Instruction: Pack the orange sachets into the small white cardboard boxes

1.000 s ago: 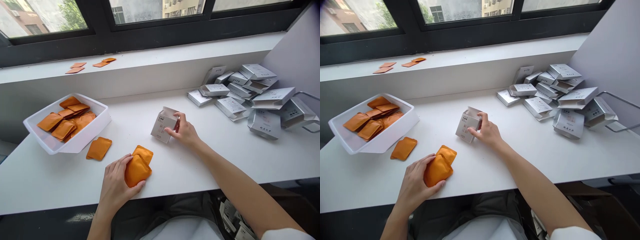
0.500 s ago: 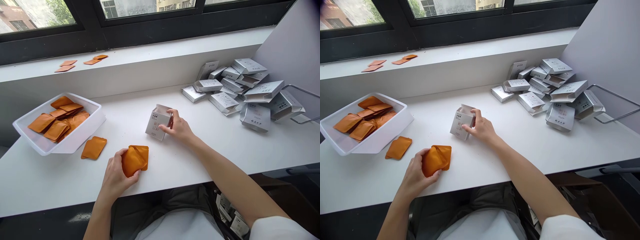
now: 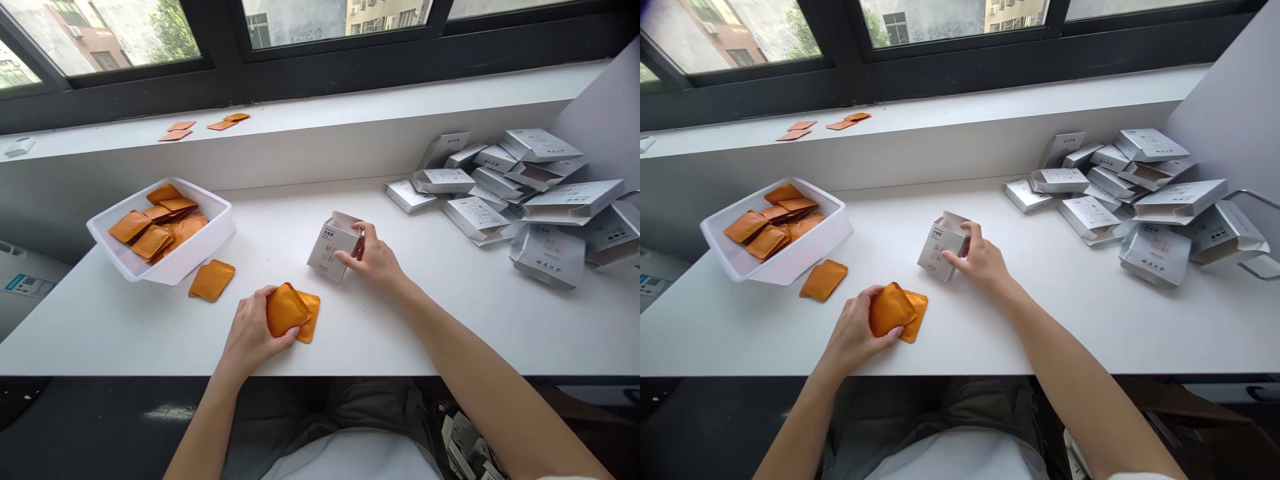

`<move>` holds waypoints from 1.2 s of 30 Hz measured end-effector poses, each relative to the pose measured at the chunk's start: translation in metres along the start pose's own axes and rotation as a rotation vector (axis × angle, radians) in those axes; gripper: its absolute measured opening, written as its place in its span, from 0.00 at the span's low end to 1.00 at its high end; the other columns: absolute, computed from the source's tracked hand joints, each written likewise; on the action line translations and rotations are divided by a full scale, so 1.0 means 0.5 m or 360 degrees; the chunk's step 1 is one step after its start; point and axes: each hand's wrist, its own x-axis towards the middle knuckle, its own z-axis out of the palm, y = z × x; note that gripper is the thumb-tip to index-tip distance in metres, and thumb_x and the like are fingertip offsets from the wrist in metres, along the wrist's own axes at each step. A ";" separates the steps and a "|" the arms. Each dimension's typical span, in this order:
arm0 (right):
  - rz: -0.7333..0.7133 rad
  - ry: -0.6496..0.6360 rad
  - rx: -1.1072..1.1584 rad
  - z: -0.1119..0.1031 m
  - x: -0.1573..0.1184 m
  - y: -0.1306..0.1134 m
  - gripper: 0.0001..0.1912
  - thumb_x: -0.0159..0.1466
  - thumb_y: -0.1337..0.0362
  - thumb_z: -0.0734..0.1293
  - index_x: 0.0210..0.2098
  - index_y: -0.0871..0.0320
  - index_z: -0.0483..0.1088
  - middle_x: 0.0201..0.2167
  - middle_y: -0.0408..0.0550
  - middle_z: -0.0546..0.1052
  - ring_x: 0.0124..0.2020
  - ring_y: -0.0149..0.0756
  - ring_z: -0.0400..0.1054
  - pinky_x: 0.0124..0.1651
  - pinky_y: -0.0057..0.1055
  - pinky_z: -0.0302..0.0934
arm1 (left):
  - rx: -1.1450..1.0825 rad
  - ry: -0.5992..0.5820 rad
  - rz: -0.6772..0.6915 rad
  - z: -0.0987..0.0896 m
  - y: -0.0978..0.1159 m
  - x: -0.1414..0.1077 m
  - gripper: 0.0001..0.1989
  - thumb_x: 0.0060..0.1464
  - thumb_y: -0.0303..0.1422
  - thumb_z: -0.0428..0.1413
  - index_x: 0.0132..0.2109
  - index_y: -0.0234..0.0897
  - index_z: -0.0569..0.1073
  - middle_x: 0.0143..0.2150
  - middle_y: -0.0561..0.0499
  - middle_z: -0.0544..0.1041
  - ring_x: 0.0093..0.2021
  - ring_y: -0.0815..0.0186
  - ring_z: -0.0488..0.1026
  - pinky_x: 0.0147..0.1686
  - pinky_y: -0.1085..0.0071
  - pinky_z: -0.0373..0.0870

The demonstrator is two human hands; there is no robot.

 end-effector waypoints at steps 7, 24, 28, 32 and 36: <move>0.0044 -0.0035 0.0016 0.000 0.000 -0.001 0.30 0.57 0.48 0.66 0.53 0.53 0.53 0.31 0.43 0.74 0.31 0.39 0.70 0.34 0.34 0.60 | 0.0063 0.0023 0.0093 -0.002 -0.010 0.002 0.31 0.51 0.48 0.57 0.58 0.41 0.60 0.54 0.44 0.67 0.54 0.51 0.64 0.54 0.51 0.61; -0.0014 -0.0029 0.0034 0.002 -0.001 0.006 0.29 0.57 0.49 0.66 0.52 0.51 0.53 0.30 0.42 0.74 0.29 0.38 0.69 0.33 0.34 0.60 | -0.1237 -0.0006 0.0055 -0.029 -0.044 -0.016 0.39 0.44 0.61 0.55 0.56 0.39 0.71 0.57 0.40 0.66 0.59 0.47 0.63 0.57 0.55 0.63; -0.0006 -0.0030 0.0032 0.002 -0.002 0.006 0.29 0.57 0.49 0.66 0.52 0.51 0.53 0.30 0.42 0.74 0.29 0.38 0.70 0.33 0.34 0.60 | -0.1314 0.0030 0.0006 -0.025 -0.037 -0.017 0.37 0.43 0.60 0.57 0.55 0.41 0.72 0.57 0.41 0.66 0.61 0.46 0.61 0.60 0.54 0.59; -0.0016 -0.0030 0.0022 0.002 -0.002 0.007 0.29 0.57 0.48 0.66 0.52 0.51 0.53 0.30 0.41 0.73 0.29 0.38 0.69 0.32 0.33 0.60 | -0.1311 0.0018 -0.0025 -0.024 -0.031 -0.009 0.39 0.44 0.60 0.56 0.57 0.40 0.71 0.59 0.41 0.66 0.62 0.46 0.60 0.61 0.55 0.59; -0.0010 -0.0032 0.0011 0.003 -0.001 0.007 0.29 0.57 0.48 0.66 0.52 0.51 0.53 0.30 0.41 0.74 0.29 0.38 0.69 0.32 0.33 0.59 | -0.1155 0.0046 -0.0039 -0.024 -0.028 0.001 0.38 0.46 0.58 0.57 0.58 0.39 0.70 0.60 0.42 0.66 0.62 0.47 0.61 0.60 0.57 0.61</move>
